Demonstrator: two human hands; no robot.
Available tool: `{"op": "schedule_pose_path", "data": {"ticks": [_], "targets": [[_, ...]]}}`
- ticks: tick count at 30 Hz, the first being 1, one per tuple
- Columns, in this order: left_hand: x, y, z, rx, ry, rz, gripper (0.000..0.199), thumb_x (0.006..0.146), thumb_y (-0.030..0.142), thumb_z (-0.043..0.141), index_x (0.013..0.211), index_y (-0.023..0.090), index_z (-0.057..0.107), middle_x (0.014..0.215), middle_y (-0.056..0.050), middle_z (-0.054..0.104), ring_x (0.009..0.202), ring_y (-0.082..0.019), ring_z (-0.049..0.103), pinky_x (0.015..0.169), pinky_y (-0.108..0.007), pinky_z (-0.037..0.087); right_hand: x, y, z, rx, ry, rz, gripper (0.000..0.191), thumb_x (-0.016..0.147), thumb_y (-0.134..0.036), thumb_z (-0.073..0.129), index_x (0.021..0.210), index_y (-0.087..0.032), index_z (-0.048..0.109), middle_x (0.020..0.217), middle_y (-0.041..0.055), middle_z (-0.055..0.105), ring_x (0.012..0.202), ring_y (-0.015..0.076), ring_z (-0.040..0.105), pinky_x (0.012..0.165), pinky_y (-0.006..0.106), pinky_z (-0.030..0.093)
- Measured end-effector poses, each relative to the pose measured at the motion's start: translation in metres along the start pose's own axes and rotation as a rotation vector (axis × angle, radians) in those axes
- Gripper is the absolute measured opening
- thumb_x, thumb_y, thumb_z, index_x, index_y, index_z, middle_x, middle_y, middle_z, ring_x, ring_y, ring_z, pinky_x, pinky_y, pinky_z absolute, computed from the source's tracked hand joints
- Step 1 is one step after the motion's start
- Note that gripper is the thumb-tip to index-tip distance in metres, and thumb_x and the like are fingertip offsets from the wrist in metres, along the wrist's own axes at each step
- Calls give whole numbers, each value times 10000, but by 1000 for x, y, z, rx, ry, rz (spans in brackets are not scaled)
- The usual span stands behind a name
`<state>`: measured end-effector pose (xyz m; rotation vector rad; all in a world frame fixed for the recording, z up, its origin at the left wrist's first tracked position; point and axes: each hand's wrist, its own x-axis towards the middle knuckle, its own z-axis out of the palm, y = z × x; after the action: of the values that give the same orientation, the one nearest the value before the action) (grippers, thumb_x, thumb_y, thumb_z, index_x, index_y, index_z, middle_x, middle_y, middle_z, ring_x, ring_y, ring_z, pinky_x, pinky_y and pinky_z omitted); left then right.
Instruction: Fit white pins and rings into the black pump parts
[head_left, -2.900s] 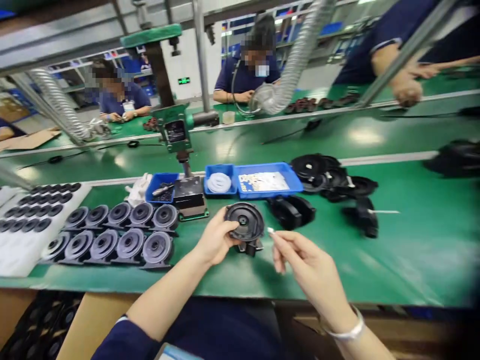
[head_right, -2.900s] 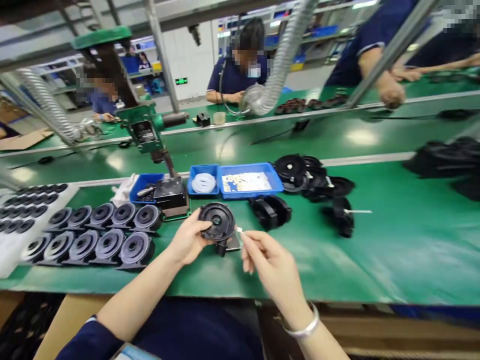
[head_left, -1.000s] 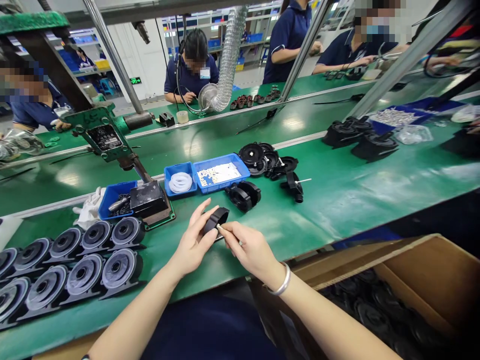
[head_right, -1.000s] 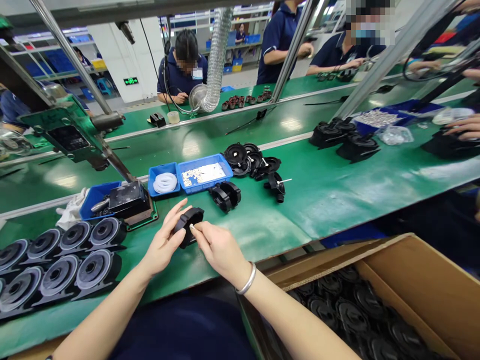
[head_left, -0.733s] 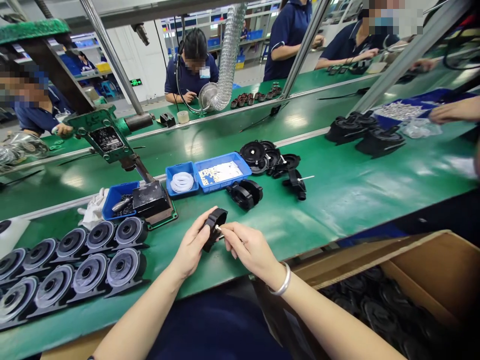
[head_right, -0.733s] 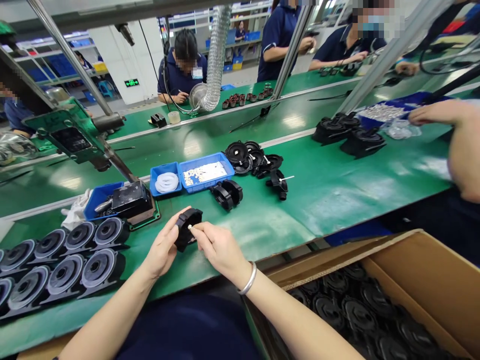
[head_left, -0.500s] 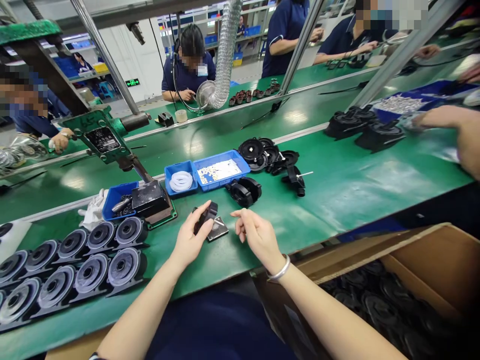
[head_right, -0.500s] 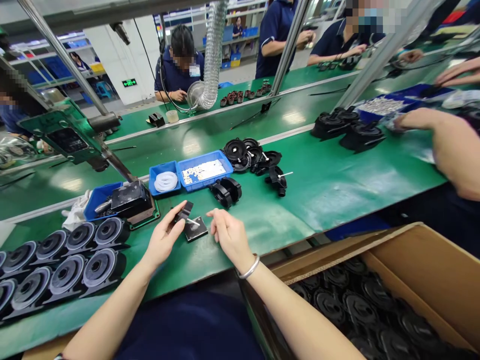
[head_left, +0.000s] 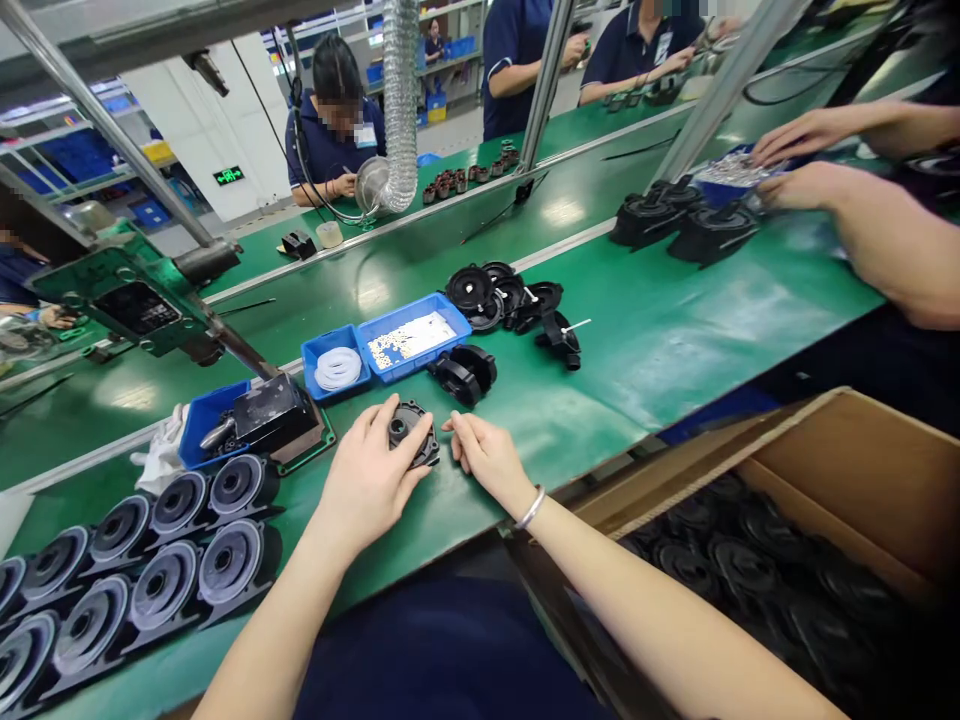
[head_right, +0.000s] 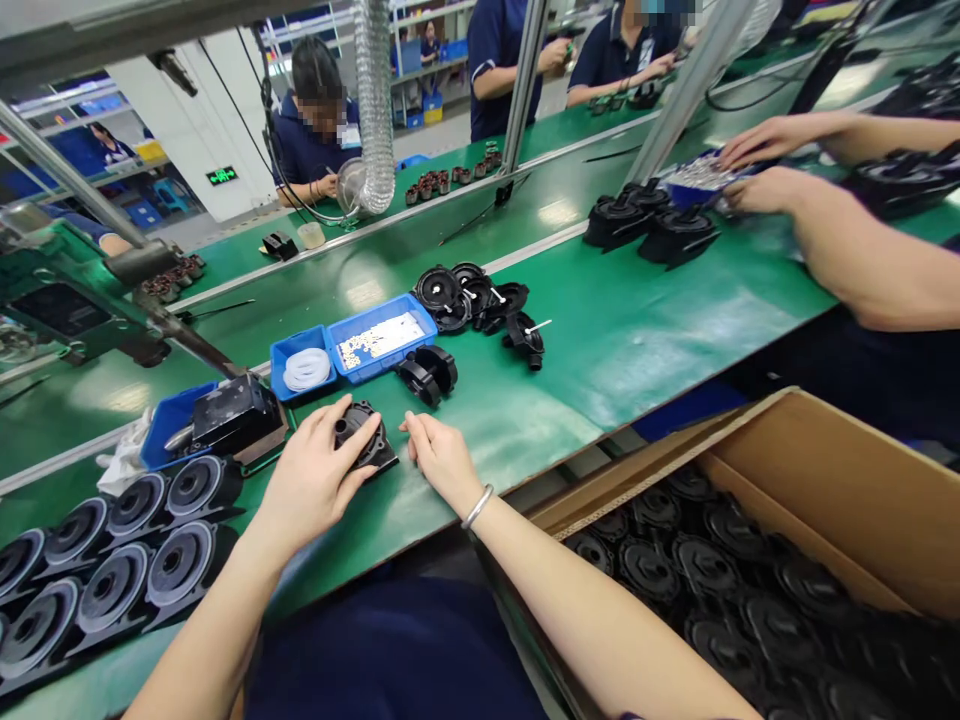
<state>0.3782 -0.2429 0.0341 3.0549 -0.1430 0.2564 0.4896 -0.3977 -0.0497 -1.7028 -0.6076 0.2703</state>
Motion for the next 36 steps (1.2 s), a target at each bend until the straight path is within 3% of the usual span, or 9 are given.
{"op": "schedule_pose_path", "data": {"ticks": [6, 9, 13, 16, 20, 25, 27, 31, 36], "targets": [[-3, -4, 12, -205, 12, -80, 506, 923, 392, 539, 1416, 286, 490, 1472, -162, 444, 1339, -365, 418, 1072, -590, 382, 0, 2, 1, 64, -10, 13, 459, 1025, -536, 374, 879, -180, 624, 560, -42, 537, 449, 103, 496, 548, 231, 450], [-3, -1, 12, -655, 100, -269, 488, 986, 444, 405, 1441, 274, 450, 1460, -106, 488, 1363, -275, 432, 1138, -498, 354, -1, -7, -2, 161, 22, -39, 391, 1012, -511, 425, 1050, -171, 615, 733, -5, 591, 526, 105, 532, 551, 234, 472], [8, 16, 11, -1307, 156, -503, 568, 1003, 538, 256, 1422, 208, 452, 1390, -99, 560, 1252, -241, 552, 1053, -422, 470, -3, -29, -10, 263, -27, -100, 419, 987, -472, 482, 1291, -183, 503, 1022, 74, 622, 664, 126, 595, 590, 251, 528], [21, 33, 13, -1497, 126, -548, 598, 983, 591, 276, 1390, 200, 471, 1347, -96, 592, 1172, -234, 602, 959, -385, 537, -3, -44, -17, 248, -40, -74, 400, 951, -444, 552, 1263, -197, 511, 1026, 73, 643, 752, 158, 634, 614, 256, 554], [34, 44, 14, -1444, 135, -483, 564, 966, 587, 364, 1397, 238, 464, 1369, -93, 568, 1168, -231, 604, 929, -364, 543, 9, -47, -41, 123, 53, -67, 316, 936, -466, 564, 1080, -189, 616, 876, 44, 667, 694, 167, 630, 584, 260, 534], [36, 37, 24, -1293, 159, -419, 524, 976, 507, 420, 1410, 215, 392, 1277, -127, 592, 1125, -224, 626, 928, -389, 511, 67, -21, -108, -221, 408, -82, 432, 932, -519, 532, 1140, -149, 612, 841, 68, 678, 699, 191, 629, 645, 291, 515], [34, 30, 33, -1208, 188, -438, 457, 968, 452, 463, 1341, 189, 445, 1287, -143, 576, 1156, -225, 606, 951, -397, 497, 96, -6, -132, -513, 364, -17, 433, 956, -498, 469, 1098, -124, 634, 803, 78, 676, 651, 187, 614, 621, 294, 496], [32, 13, 46, -1011, 230, -428, 368, 941, 336, 509, 1281, 196, 495, 1290, -135, 562, 1164, -215, 595, 953, -398, 500, 133, 14, -151, -657, 267, -21, 289, 897, -384, 573, 958, -123, 682, 656, 49, 628, 552, 186, 568, 597, 307, 490], [47, -17, 42, -749, 366, -420, 376, 918, 255, 500, 1291, 209, 477, 1284, -116, 553, 1149, -211, 595, 950, -408, 502, 141, -5, -137, -816, 336, -179, 316, 908, -225, 508, 1167, -81, 616, 1174, 204, 575, 955, 281, 601, 839, 397, 495]]}}
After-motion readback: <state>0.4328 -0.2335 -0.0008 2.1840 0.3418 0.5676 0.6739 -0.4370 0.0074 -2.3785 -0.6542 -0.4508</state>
